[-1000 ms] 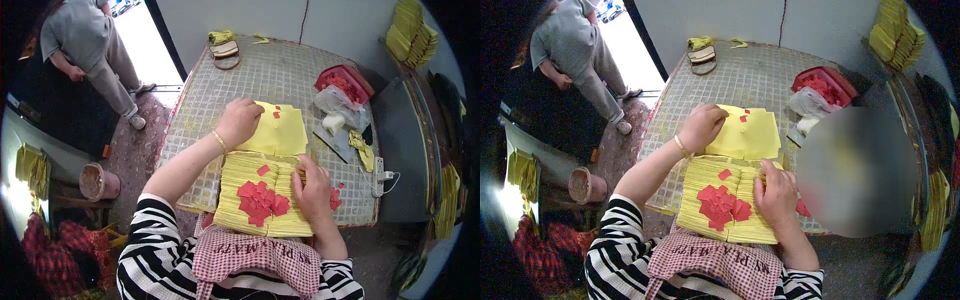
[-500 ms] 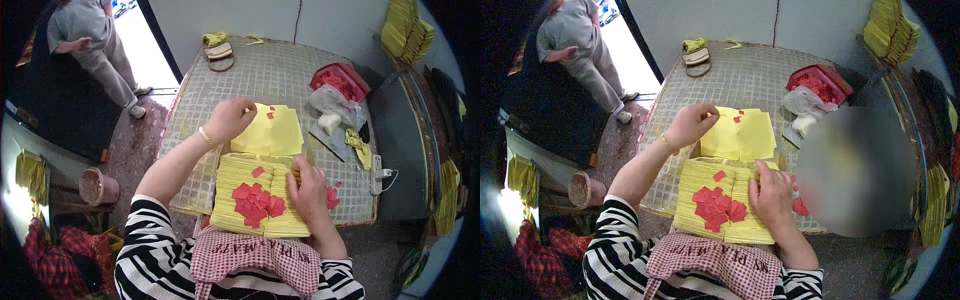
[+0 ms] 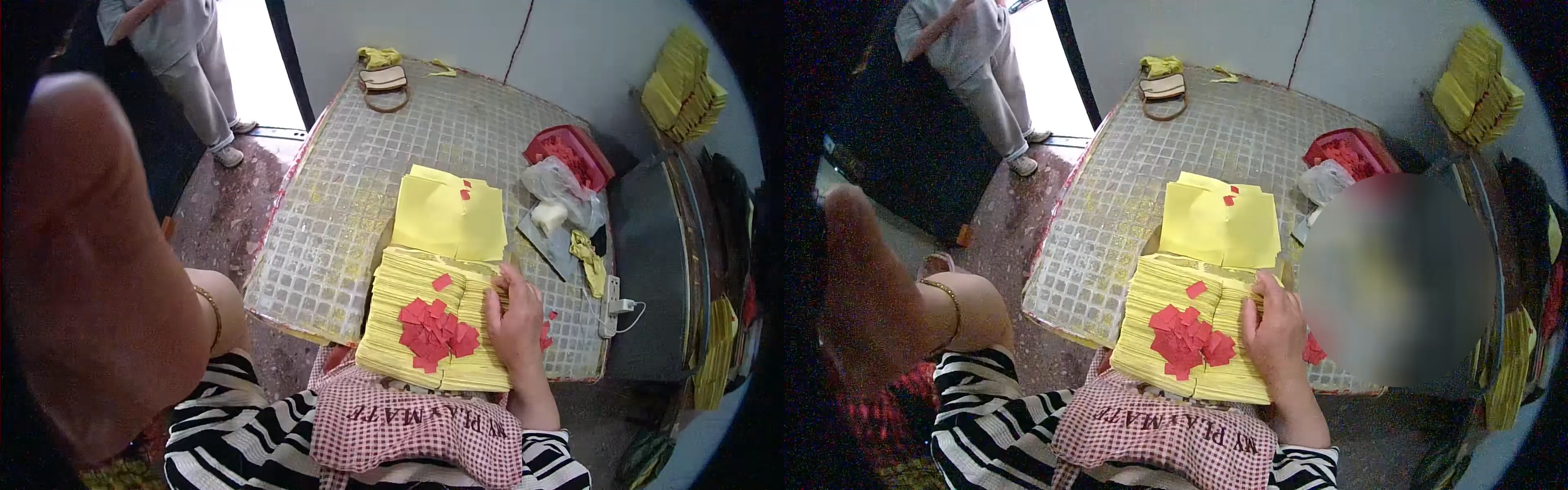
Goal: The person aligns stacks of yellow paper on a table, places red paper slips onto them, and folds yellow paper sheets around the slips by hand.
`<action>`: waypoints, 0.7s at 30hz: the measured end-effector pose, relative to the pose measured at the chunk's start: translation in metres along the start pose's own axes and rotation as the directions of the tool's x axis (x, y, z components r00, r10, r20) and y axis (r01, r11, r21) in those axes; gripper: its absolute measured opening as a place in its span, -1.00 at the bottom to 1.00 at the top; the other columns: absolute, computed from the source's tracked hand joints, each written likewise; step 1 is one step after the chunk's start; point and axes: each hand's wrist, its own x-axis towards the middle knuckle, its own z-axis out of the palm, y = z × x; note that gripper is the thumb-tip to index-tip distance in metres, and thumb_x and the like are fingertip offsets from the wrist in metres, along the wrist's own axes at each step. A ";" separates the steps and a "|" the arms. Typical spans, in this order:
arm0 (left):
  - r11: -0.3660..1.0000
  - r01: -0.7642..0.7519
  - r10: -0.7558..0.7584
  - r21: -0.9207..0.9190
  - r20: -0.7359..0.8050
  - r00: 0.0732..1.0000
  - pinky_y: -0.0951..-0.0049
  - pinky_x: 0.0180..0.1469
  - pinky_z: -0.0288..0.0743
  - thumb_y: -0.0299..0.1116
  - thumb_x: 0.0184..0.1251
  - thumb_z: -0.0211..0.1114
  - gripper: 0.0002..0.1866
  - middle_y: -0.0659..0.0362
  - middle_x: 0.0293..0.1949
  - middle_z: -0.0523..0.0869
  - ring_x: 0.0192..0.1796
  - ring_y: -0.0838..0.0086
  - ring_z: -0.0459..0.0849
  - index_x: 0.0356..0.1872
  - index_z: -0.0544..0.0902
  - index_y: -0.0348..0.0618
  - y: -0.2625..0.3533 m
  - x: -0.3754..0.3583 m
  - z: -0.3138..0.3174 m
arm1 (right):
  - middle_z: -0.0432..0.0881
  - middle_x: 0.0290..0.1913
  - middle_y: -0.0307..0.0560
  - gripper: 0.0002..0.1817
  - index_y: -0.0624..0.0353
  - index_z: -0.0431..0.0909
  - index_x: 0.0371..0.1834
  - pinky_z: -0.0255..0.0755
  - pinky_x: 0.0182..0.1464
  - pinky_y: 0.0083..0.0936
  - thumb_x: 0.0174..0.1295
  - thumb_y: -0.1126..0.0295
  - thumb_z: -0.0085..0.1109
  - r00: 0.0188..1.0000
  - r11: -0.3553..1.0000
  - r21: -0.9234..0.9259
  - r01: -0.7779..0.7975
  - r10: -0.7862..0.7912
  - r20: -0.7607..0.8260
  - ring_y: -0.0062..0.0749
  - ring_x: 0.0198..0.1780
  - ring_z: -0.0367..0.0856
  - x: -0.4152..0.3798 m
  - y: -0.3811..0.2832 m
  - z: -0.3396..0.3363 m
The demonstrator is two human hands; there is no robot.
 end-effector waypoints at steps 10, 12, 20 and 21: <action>0.526 -0.824 0.831 0.211 0.078 0.551 0.28 0.18 0.46 -0.31 0.49 0.04 -0.59 0.01 0.11 0.54 0.05 0.35 0.54 0.30 0.37 -0.14 -0.025 0.065 0.032 | 0.60 -0.22 -0.14 -0.52 0.20 0.39 0.15 0.37 -0.01 -0.37 0.11 0.50 0.17 1.000 1.000 -0.012 -0.014 0.014 0.016 -0.27 -0.23 0.55 0.001 -0.001 -0.002; 0.346 -0.909 0.920 0.234 0.107 0.377 0.16 0.23 0.45 -0.26 0.51 0.04 -0.58 -0.06 0.17 0.51 0.16 0.26 0.57 0.30 0.37 -0.18 -0.046 0.086 0.031 | 0.60 -0.22 -0.14 -0.52 0.20 0.39 0.16 0.36 0.00 -0.36 0.11 0.50 0.17 1.000 1.000 -0.013 -0.009 0.009 0.006 -0.27 -0.23 0.55 -0.001 0.000 -0.002; 0.309 -0.882 0.925 0.356 0.103 0.366 0.17 0.23 0.44 -0.25 0.49 0.05 -0.57 -0.06 0.15 0.51 0.14 0.26 0.56 0.29 0.37 -0.19 -0.045 0.081 0.021 | 0.60 -0.22 -0.14 -0.53 0.20 0.38 0.16 0.35 0.04 -0.35 0.13 0.49 0.16 1.000 1.000 -0.010 -0.017 0.018 0.021 -0.26 -0.22 0.55 -0.001 0.002 0.000; 0.305 -0.876 0.925 0.373 0.103 0.366 0.17 0.23 0.44 -0.25 0.49 0.05 -0.57 -0.06 0.15 0.51 0.14 0.26 0.56 0.29 0.37 -0.19 -0.045 0.081 0.021 | 0.60 -0.22 -0.14 -0.53 0.20 0.38 0.16 0.35 0.05 -0.34 0.13 0.49 0.16 0.999 1.000 -0.006 -0.022 0.022 0.023 -0.26 -0.22 0.55 -0.001 0.001 -0.001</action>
